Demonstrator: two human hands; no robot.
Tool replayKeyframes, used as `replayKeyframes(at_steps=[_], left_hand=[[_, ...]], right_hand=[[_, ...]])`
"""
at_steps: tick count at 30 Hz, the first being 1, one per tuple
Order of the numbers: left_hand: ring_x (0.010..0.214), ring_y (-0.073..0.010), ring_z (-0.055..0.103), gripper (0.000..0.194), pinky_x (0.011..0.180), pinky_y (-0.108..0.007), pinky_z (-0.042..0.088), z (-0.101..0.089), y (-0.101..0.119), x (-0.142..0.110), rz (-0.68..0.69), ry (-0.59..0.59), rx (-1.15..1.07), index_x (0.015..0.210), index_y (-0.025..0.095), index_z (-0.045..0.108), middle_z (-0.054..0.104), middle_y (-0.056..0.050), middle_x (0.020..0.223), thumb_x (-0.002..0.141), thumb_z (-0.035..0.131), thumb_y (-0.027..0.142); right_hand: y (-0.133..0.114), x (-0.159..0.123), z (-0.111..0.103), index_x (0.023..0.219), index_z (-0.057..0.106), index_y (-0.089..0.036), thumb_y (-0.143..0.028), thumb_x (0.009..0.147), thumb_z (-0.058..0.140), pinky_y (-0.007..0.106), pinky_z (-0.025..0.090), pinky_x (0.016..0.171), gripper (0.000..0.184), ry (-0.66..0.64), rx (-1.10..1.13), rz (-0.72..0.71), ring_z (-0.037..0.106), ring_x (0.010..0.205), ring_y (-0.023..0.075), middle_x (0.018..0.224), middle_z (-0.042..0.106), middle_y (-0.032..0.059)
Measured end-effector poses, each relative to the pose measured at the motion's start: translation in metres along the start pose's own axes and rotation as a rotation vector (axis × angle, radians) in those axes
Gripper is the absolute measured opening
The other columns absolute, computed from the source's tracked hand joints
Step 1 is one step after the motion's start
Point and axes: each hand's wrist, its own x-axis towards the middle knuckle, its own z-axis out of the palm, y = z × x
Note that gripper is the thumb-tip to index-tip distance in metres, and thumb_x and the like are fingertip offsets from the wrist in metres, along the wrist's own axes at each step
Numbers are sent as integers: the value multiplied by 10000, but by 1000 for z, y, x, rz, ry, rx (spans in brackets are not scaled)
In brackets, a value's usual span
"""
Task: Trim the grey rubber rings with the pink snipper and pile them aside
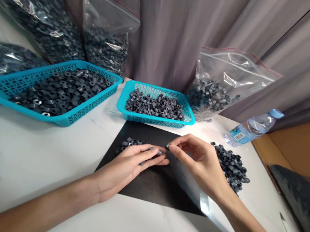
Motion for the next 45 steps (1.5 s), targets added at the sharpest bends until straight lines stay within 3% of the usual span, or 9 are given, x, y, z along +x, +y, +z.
replayKeyframes(at_steps=[9, 15, 19, 26, 32, 35, 38, 41, 45], left_hand=[[1090, -216, 680, 188, 1101, -335, 435, 1, -1, 1, 10, -17, -55, 931, 155, 760, 744, -51, 1079, 946, 612, 269], [816, -151, 639, 255, 799, -274, 516, 8, 4, 1, -60, -2, -89, 836, 130, 731, 687, -50, 858, 965, 534, 229], [804, -137, 593, 257, 736, -252, 477, 7, 4, 1, -69, -41, -61, 838, 123, 730, 650, -46, 858, 960, 526, 222], [905, -164, 607, 157, 805, -271, 456, 4, 0, 3, -36, -51, -24, 862, 146, 744, 687, -60, 921, 919, 616, 216], [869, -165, 597, 218, 778, -283, 459, 4, 0, 2, -37, -96, -37, 914, 129, 741, 675, -69, 921, 952, 552, 231], [770, -133, 548, 236, 702, -256, 450, 4, -3, 1, -18, -116, -73, 852, 140, 727, 631, -37, 834, 955, 535, 229], [692, -105, 469, 240, 636, -229, 423, 3, -6, -1, 5, -89, -115, 841, 149, 722, 588, -13, 805, 957, 522, 215], [683, -102, 451, 207, 596, -215, 402, 2, -7, -1, 5, -77, -163, 827, 155, 715, 566, -3, 791, 939, 547, 198], [675, -96, 480, 190, 574, -203, 396, 4, -5, -1, -22, -89, -215, 792, 157, 706, 562, 5, 762, 929, 581, 201]], right_hand=[[-2, -1, 3, 899, 674, -181, -310, 910, 682, 275, 513, 724, 130, -31, 21, 14, 629, 762, 145, 891, 677, 25], [-3, -3, 3, 922, 689, -191, -280, 940, 635, 289, 517, 745, 105, -205, -38, 35, 646, 813, 155, 963, 661, 40], [-1, -4, 4, 930, 692, -204, -264, 940, 624, 291, 510, 730, 91, -164, -149, 28, 632, 790, 154, 942, 661, 35], [-1, 0, 1, 861, 679, -190, -350, 901, 685, 279, 504, 672, 165, -51, -128, 51, 616, 703, 141, 836, 658, 20], [-4, -4, 10, 906, 685, -201, -316, 927, 659, 310, 551, 778, 119, 55, -14, -91, 649, 856, 173, 946, 665, 49], [-7, -9, 23, 963, 695, -211, -235, 946, 629, 310, 556, 818, 73, 40, -64, -250, 648, 945, 183, 995, 667, 60], [-11, -12, 31, 1053, 694, -219, -166, 963, 584, 299, 553, 857, 152, -55, -114, -352, 651, 971, 171, 1044, 663, 63], [-12, -11, 33, 1108, 689, -235, -148, 979, 548, 298, 553, 873, 211, -111, -95, -339, 655, 990, 169, 1072, 673, 58], [-12, -10, 31, 1044, 696, -217, -182, 960, 596, 295, 543, 845, 135, -52, -55, -247, 661, 946, 174, 1016, 695, 49]])
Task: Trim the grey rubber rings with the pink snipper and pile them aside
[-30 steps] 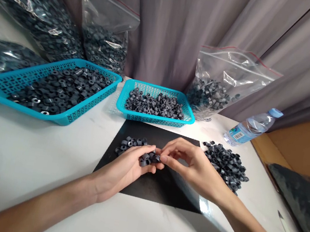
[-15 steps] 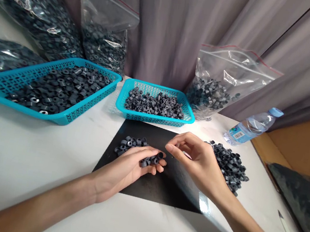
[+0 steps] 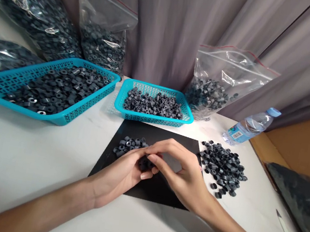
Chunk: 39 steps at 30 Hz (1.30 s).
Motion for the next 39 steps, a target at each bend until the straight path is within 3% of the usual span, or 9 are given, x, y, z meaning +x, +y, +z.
replayKeyframes(at_steps=[5, 8, 11, 16, 20, 26, 31, 36, 39], left_hand=[[786, -132, 575, 197, 673, -229, 456, 2, 2, 0, -46, 33, 54, 950, 151, 747, 661, -50, 878, 946, 568, 233], [817, -148, 596, 211, 727, -252, 479, 1, 2, 0, -35, 31, 93, 967, 146, 748, 681, -61, 893, 953, 555, 229], [825, -157, 607, 233, 777, -274, 499, 3, 3, -1, -13, 12, 95, 894, 138, 745, 687, -64, 874, 959, 534, 213], [751, -146, 603, 308, 797, -288, 508, 7, 6, -2, -63, 25, 62, 840, 131, 744, 683, -60, 812, 978, 490, 236], [748, -141, 607, 247, 754, -274, 505, 5, 4, -1, -30, 26, 36, 857, 148, 746, 687, -45, 822, 955, 524, 195], [887, -166, 638, 199, 845, -272, 510, 0, 0, -1, -7, 42, 34, 887, 158, 765, 726, -61, 925, 928, 574, 196], [947, -146, 626, 150, 872, -239, 496, -2, -3, -3, 4, 44, 81, 906, 199, 766, 715, -26, 948, 921, 618, 213], [1032, -160, 583, 134, 914, -259, 470, -3, -6, -2, -16, 148, 87, 922, 225, 751, 703, -21, 983, 920, 618, 221], [999, -156, 560, 145, 907, -268, 467, -2, -6, -2, -19, 137, 92, 891, 212, 730, 677, -16, 929, 930, 590, 212]], right_hand=[[3, 1, -5, 953, 679, -202, -315, 942, 638, 289, 532, 752, 121, 116, 36, 196, 666, 796, 161, 909, 701, 29], [4, 2, -8, 933, 671, -188, -347, 930, 654, 292, 517, 708, 159, 100, 42, 232, 648, 683, 145, 816, 691, 12], [4, 3, -11, 920, 681, -193, -341, 928, 659, 305, 510, 744, 151, 46, 16, 234, 648, 702, 152, 778, 693, 3], [6, 5, -13, 874, 720, -229, -299, 926, 667, 333, 488, 821, 103, -34, -168, 136, 636, 881, 191, 878, 722, 21], [4, 5, -14, 935, 711, -228, -253, 953, 625, 333, 502, 870, 92, -24, -205, 35, 619, 980, 190, 1024, 678, 50], [-9, -2, -11, 962, 672, -231, -288, 905, 687, 395, 517, 859, 82, -82, -421, -36, 560, 994, 234, 1048, 619, 76], [-9, -7, -7, 897, 652, -218, -297, 889, 707, 368, 531, 759, 97, -139, -565, -15, 517, 931, 227, 1013, 599, 74], [-9, -9, -3, 871, 636, -199, -168, 910, 639, 377, 521, 739, 50, -188, -714, -131, 495, 937, 239, 1070, 590, 96], [-12, -9, -2, 877, 630, -197, -162, 932, 598, 382, 526, 738, 73, -214, -726, -168, 495, 927, 238, 1050, 591, 98]])
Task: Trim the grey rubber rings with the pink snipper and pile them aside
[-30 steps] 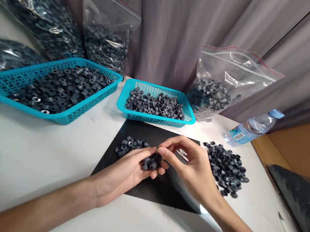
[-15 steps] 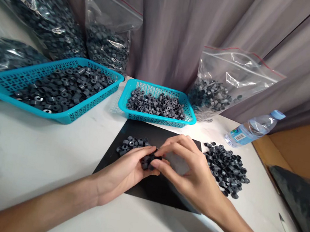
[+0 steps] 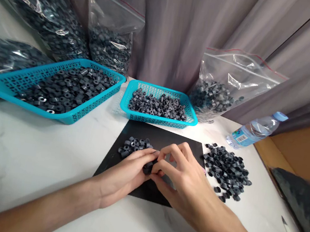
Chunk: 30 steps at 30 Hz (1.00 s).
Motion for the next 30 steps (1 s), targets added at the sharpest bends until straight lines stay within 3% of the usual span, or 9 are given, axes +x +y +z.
replayKeyframes(at_steps=[8, 17, 23, 30], left_hand=[[832, -142, 526, 117, 772, -277, 467, 1, 1, 0, -20, -68, -3, 835, 187, 662, 585, 11, 811, 921, 582, 191], [706, -121, 536, 227, 724, -257, 468, 1, 5, -1, -179, -48, -158, 883, 124, 704, 639, -24, 780, 951, 513, 224], [753, -137, 578, 211, 754, -269, 485, 0, 4, 2, -133, -63, -186, 851, 131, 707, 670, -33, 822, 939, 533, 212], [699, -130, 591, 330, 722, -254, 526, 0, 6, 3, -70, -118, -183, 721, 132, 675, 643, -33, 713, 967, 457, 161]], right_hand=[[-2, 0, -4, 891, 608, -164, -210, 981, 544, 425, 524, 795, 119, -107, -92, -99, 504, 968, 269, 1037, 592, 127], [-1, 1, 1, 944, 623, -167, -217, 1017, 474, 387, 494, 742, 173, 31, -83, -136, 521, 891, 239, 976, 637, 110], [1, 1, 3, 907, 604, -166, -179, 980, 538, 372, 492, 729, 99, 50, -57, -126, 526, 884, 239, 970, 634, 108], [3, 1, 1, 905, 539, -200, -162, 950, 595, 360, 489, 745, 81, 26, 111, -52, 515, 887, 227, 963, 622, 71]])
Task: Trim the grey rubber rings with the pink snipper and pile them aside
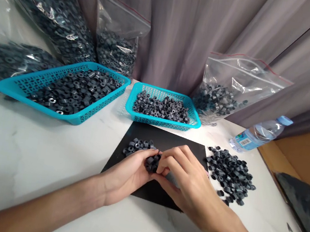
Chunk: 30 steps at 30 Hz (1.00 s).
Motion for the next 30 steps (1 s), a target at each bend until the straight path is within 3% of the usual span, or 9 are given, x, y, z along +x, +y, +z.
replayKeyframes(at_steps=[5, 10, 17, 24, 30], left_hand=[[757, -126, 619, 314, 747, -232, 548, 2, 0, -3, -19, 73, -41, 741, 120, 700, 671, -51, 777, 955, 471, 107], [917, -154, 615, 278, 879, -276, 542, 3, -4, -1, -11, -5, -12, 906, 94, 738, 679, -83, 907, 961, 467, 122], [937, -151, 591, 282, 897, -261, 502, -4, -9, 0, 25, -94, 79, 770, 147, 702, 690, -58, 919, 940, 477, 137], [912, -157, 574, 237, 864, -252, 487, -3, -8, 0, 6, -76, 96, 761, 166, 691, 671, -35, 854, 926, 522, 185], [881, -173, 573, 205, 805, -275, 500, -1, -8, -1, 2, 15, 58, 795, 164, 709, 650, -46, 827, 908, 539, 152]], right_hand=[[1, 0, -1, 990, 558, -206, -214, 973, 574, 355, 488, 752, 25, 50, 143, 107, 526, 866, 211, 947, 603, 60], [4, 2, 2, 1005, 613, -208, -176, 946, 602, 350, 486, 783, 68, 69, 217, 198, 543, 905, 207, 960, 615, 52], [5, 2, 9, 970, 650, -190, -180, 931, 615, 363, 475, 739, 53, 52, 145, 153, 521, 855, 218, 931, 631, 67], [-2, 5, 9, 899, 588, -186, -163, 945, 537, 361, 439, 723, 72, 55, 124, 145, 504, 823, 210, 900, 600, 65], [-1, 5, 7, 918, 537, -198, -147, 955, 513, 319, 443, 720, 67, 171, 253, 208, 511, 828, 180, 901, 554, 38]])
